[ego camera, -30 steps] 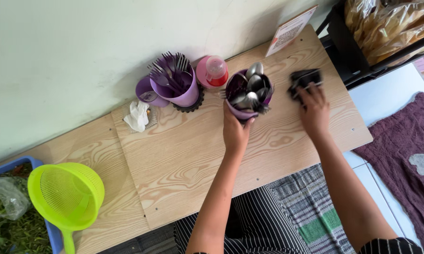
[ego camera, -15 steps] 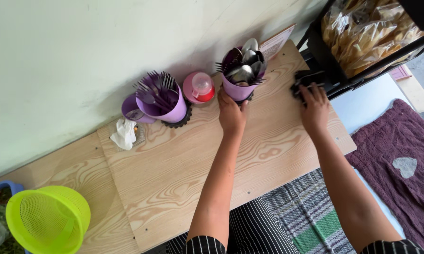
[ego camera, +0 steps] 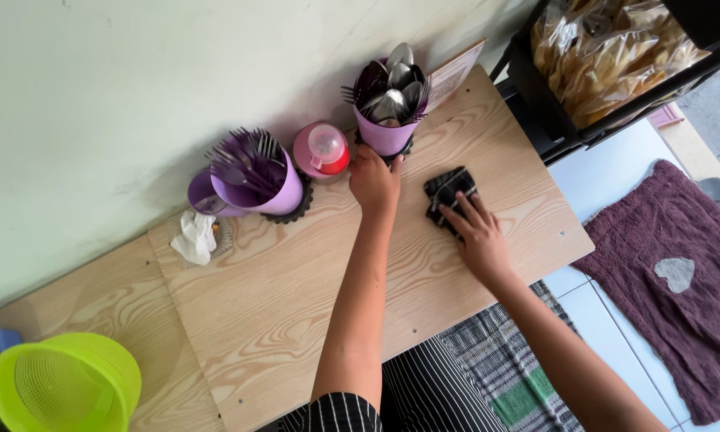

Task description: The person organizes vegetables on a counter by wiping the surface with a cloth, transferring spinach into a plastic bag, and then gathering green onions and kangkung into a pink basket.

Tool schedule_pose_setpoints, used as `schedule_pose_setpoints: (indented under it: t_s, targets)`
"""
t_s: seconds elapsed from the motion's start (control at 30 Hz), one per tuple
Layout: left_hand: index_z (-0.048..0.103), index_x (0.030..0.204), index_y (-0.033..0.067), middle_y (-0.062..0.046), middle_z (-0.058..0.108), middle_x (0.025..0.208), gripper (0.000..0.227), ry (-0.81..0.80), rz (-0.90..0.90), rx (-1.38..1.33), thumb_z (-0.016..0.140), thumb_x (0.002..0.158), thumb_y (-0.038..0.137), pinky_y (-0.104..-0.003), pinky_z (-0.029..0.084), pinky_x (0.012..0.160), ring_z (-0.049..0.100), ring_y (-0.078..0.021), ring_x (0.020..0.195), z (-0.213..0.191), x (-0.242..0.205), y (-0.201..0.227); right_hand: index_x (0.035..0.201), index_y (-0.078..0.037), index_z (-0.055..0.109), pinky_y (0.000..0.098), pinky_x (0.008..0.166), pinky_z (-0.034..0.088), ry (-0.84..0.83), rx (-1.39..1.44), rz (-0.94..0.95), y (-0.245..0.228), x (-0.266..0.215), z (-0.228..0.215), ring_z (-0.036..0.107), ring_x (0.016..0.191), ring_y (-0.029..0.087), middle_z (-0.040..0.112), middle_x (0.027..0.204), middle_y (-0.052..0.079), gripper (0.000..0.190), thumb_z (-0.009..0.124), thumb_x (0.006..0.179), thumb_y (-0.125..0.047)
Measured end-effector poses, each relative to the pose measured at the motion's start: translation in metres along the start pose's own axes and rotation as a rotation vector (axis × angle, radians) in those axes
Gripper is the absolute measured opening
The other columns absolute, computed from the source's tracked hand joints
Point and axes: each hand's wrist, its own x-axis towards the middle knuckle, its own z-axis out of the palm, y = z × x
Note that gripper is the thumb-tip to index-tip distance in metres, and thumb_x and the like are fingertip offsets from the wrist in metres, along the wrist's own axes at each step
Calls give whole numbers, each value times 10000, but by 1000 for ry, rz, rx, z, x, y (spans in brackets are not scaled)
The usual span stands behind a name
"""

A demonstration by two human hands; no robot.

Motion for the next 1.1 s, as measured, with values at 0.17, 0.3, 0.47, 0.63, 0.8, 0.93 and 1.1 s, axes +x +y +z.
schedule_pose_setpoints:
  t_s: [0.17,0.3,0.47,0.63,0.8,0.93,1.1]
  targets:
    - [573,1141,-7,-202,620,1132,474,108,244,-65,794,795,229,-471,514,917,577,-375,1139,-6,-59,-31,1476,-221,601,591,1037,454,129,7,114,70,38,5,449,1455,388,516,1560,148,647,718,871,-24]
    - [580,1144,-1,-214,596,1195,376,142,333,-193,743,829,127,-496,457,1047,550,-403,1200,-38,-125,-66,1533,-168,571,653,1073,327,281,-39,472,112,34,2,360,1433,469,428,1607,230,640,692,914,-57]
    - [573,1192,-15,-221,597,1248,351,178,224,-304,693,868,50,-485,461,1059,555,-401,1217,-62,-166,-97,1545,-182,546,624,1153,311,296,29,388,52,12,34,343,1484,473,410,1627,215,628,676,940,-73]
    - [461,1369,-46,-243,544,1327,539,262,64,-377,695,894,52,-479,456,1048,528,-424,1240,-85,-157,-126,1495,-204,583,592,1125,343,163,111,41,-91,-13,66,395,1476,414,455,1603,173,649,626,876,-12]
    - [439,1412,-31,-237,521,1364,582,246,-70,-385,695,894,34,-479,449,1062,507,-423,1279,-109,-152,-150,1403,-274,620,524,1054,431,90,57,-326,-166,-14,72,497,1389,372,541,1519,123,613,647,827,-66]
    - [409,1429,-40,-250,489,1409,629,226,-50,-341,701,876,29,-469,451,1070,486,-422,1310,-115,-156,-179,1444,-259,608,523,1125,444,119,107,-339,-116,16,76,532,1423,321,564,1502,85,522,662,947,-108]
    - [368,1472,-37,-261,465,1461,755,225,28,-340,770,840,57,-497,401,1134,441,-438,1373,-115,-141,-195,1509,-213,589,604,1082,363,198,54,143,-64,44,58,390,1429,442,458,1603,184,657,717,876,-92]
